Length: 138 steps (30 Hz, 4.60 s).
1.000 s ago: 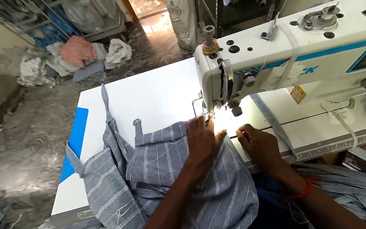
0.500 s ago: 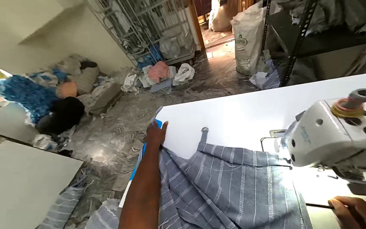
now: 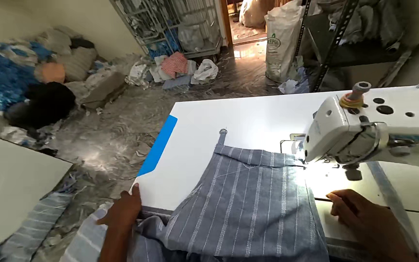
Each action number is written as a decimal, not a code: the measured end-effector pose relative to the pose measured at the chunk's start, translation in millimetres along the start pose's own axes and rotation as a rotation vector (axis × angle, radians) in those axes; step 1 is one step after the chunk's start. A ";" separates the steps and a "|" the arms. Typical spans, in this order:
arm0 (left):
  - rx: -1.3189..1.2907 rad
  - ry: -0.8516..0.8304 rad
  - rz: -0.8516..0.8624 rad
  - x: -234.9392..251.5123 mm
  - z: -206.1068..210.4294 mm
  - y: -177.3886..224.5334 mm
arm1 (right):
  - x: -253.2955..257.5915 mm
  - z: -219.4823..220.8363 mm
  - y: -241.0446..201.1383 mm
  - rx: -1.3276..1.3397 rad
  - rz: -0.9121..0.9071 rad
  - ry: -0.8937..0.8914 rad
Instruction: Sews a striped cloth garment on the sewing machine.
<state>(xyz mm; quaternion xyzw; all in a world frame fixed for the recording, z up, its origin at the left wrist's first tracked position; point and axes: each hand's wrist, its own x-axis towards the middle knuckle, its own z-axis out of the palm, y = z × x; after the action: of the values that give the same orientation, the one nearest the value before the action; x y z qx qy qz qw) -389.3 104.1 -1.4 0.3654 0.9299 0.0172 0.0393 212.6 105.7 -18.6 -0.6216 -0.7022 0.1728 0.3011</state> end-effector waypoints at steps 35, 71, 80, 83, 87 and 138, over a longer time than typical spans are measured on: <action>-0.153 0.263 1.765 20.6 21.2 197.9 | -96.4 -7.5 -81.7 -0.189 0.453 -0.561; -0.537 -0.098 1.607 -313.7 48.9 205.9 | -162.2 16.2 -17.1 -0.235 -0.375 -0.173; -0.372 0.187 1.464 -268.0 58.5 298.2 | -118.4 20.4 -24.8 -0.211 -0.277 -0.079; -0.379 0.185 1.477 -261.0 60.9 301.0 | -102.5 16.9 -26.1 -0.193 -0.266 -0.054; -0.379 0.096 1.484 -253.3 54.0 306.4 | -84.7 11.8 -25.8 -0.222 -0.282 -0.060; -0.014 -0.248 0.933 -57.6 -73.1 127.5 | -49.5 -22.8 -58.8 -0.464 -0.104 -0.298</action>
<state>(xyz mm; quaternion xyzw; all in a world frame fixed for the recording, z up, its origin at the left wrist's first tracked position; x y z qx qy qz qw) -267.1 158.0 82.6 0.7425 0.6550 -0.0043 0.1403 184.2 44.5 24.7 -0.6047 -0.7906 0.0809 0.0526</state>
